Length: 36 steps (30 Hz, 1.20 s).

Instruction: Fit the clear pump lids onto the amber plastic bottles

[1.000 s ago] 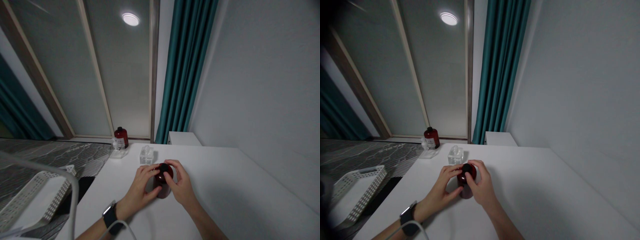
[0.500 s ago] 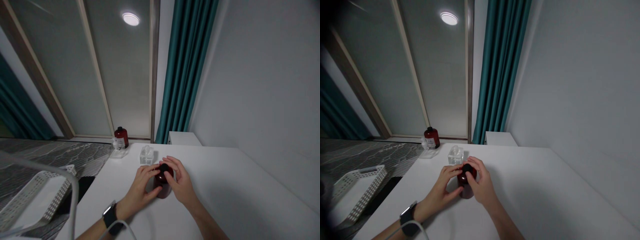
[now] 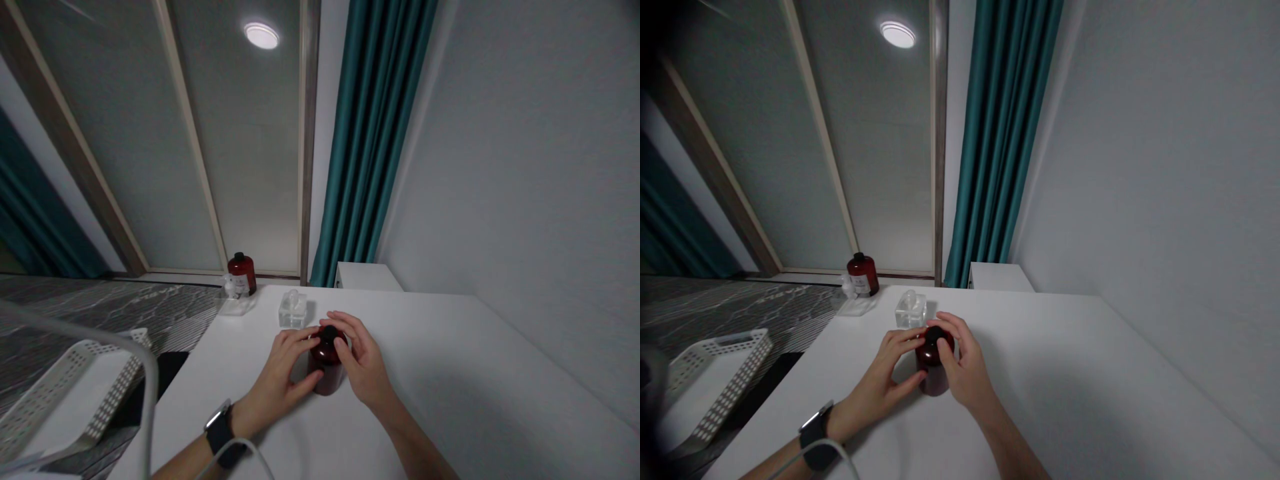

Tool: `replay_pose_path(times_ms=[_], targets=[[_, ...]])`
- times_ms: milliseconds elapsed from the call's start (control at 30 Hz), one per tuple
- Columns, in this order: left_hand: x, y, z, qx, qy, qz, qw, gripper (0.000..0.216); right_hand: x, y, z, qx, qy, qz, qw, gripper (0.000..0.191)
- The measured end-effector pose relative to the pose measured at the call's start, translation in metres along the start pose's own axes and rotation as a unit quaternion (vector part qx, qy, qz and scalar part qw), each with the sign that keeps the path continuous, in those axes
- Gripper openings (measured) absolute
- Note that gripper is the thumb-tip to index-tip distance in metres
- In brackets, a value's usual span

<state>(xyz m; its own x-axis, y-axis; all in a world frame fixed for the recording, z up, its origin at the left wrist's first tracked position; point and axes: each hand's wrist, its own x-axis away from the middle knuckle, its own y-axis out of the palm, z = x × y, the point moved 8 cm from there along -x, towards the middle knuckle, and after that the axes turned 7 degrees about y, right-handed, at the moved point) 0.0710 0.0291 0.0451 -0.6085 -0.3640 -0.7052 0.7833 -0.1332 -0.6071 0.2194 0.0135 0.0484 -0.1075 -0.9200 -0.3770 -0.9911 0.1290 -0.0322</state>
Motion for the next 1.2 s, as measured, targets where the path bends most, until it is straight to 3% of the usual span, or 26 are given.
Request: replay_pose_path(times_ms=[333,733,1200], targets=[[0.0017,0.0023,0.0032,-0.016,0.012,0.017,1.000,0.042,-0.0005,0.0039,0.0026,-0.068,0.019,0.013,0.997,0.039],[0.0008,0.0032,0.0009,-0.007,0.007,0.006,1.000,0.041,-0.0015,0.0026,0.0069,-0.082,0.045,-0.018,0.995,0.044],[-0.0009,0.0057,0.0062,-0.010,0.011,0.010,1.000,0.044,0.0015,0.0039,0.0052,-0.034,0.009,0.015,0.999,0.027]])
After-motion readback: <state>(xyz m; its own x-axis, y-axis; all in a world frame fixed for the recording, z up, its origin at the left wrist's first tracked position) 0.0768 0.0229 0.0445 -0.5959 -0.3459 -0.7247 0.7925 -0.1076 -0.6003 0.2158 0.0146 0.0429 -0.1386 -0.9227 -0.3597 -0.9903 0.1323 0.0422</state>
